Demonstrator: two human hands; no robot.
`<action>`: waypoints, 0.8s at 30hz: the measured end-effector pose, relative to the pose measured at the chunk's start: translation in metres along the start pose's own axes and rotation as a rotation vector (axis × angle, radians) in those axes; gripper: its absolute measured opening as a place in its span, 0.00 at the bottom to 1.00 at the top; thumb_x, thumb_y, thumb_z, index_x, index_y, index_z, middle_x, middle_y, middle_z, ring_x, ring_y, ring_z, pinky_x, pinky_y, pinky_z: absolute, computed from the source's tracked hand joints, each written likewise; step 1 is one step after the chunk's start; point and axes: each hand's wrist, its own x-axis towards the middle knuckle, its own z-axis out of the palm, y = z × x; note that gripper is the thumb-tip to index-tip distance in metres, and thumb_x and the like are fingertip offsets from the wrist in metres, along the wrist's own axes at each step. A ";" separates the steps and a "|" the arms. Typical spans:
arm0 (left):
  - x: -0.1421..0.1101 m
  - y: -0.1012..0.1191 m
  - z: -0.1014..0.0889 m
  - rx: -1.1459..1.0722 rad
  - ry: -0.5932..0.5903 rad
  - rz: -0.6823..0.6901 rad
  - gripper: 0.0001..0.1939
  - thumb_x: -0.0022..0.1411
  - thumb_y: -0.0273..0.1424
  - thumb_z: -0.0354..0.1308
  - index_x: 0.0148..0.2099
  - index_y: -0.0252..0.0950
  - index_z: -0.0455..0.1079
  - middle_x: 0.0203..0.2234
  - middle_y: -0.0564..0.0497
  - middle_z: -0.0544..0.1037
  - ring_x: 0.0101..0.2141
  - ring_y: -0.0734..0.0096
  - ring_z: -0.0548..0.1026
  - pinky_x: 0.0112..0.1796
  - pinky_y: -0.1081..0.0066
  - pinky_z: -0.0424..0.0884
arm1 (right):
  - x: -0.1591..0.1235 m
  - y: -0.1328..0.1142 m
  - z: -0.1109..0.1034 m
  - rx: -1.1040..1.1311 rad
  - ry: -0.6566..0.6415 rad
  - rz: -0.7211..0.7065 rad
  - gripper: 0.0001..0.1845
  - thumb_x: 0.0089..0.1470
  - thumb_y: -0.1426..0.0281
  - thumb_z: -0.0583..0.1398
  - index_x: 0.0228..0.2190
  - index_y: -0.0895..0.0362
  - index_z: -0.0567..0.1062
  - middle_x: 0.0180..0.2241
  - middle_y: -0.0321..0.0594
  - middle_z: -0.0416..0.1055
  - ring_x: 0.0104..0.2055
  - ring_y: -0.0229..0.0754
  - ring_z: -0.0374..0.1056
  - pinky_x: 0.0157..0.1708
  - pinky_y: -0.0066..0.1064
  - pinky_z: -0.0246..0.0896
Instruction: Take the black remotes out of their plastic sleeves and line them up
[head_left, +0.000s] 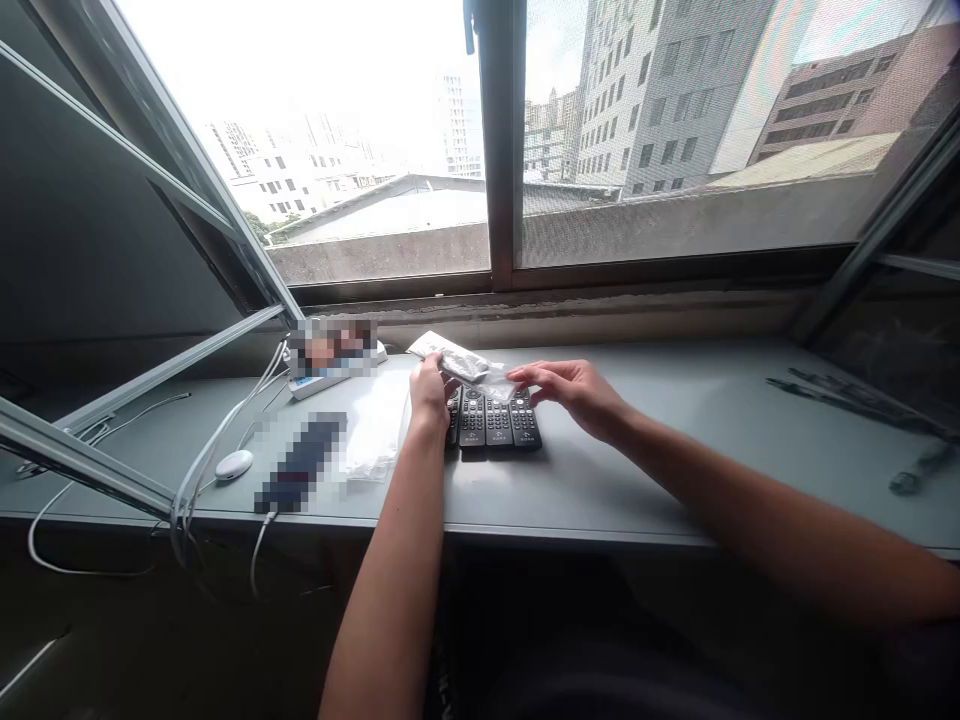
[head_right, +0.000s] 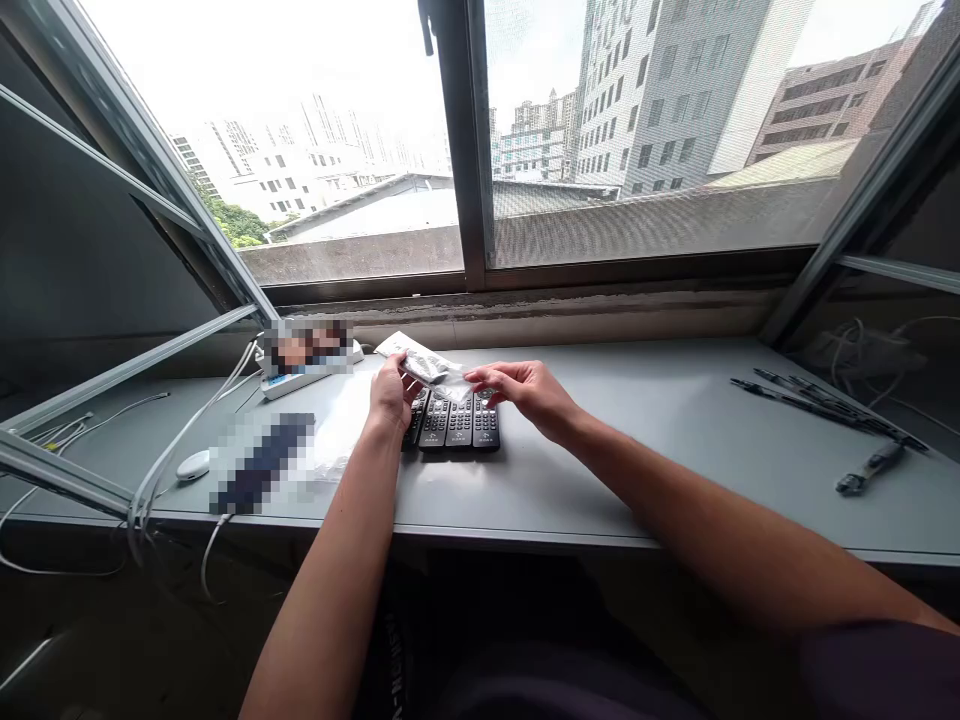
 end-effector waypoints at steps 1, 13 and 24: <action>0.000 0.001 0.000 -0.020 0.002 0.017 0.11 0.65 0.38 0.70 0.40 0.37 0.74 0.34 0.51 0.82 0.34 0.72 0.81 0.33 0.74 0.74 | 0.000 0.000 -0.001 -0.016 0.008 -0.001 0.19 0.60 0.51 0.72 0.38 0.54 0.91 0.49 0.50 0.85 0.48 0.52 0.79 0.39 0.39 0.73; -0.016 -0.001 0.006 0.103 -0.463 0.026 0.21 0.57 0.40 0.78 0.48 0.35 0.80 0.39 0.45 0.85 0.33 0.68 0.82 0.33 0.71 0.76 | 0.000 -0.003 0.000 -0.053 0.150 0.012 0.24 0.62 0.49 0.72 0.48 0.54 0.83 0.47 0.48 0.85 0.48 0.51 0.80 0.46 0.42 0.76; -0.023 -0.001 0.007 0.162 -0.618 0.018 0.24 0.57 0.41 0.80 0.51 0.35 0.83 0.44 0.44 0.86 0.34 0.69 0.82 0.32 0.73 0.73 | -0.004 0.003 0.000 -0.025 -0.176 0.100 0.60 0.54 0.59 0.79 0.78 0.51 0.58 0.36 0.39 0.86 0.36 0.49 0.81 0.37 0.39 0.78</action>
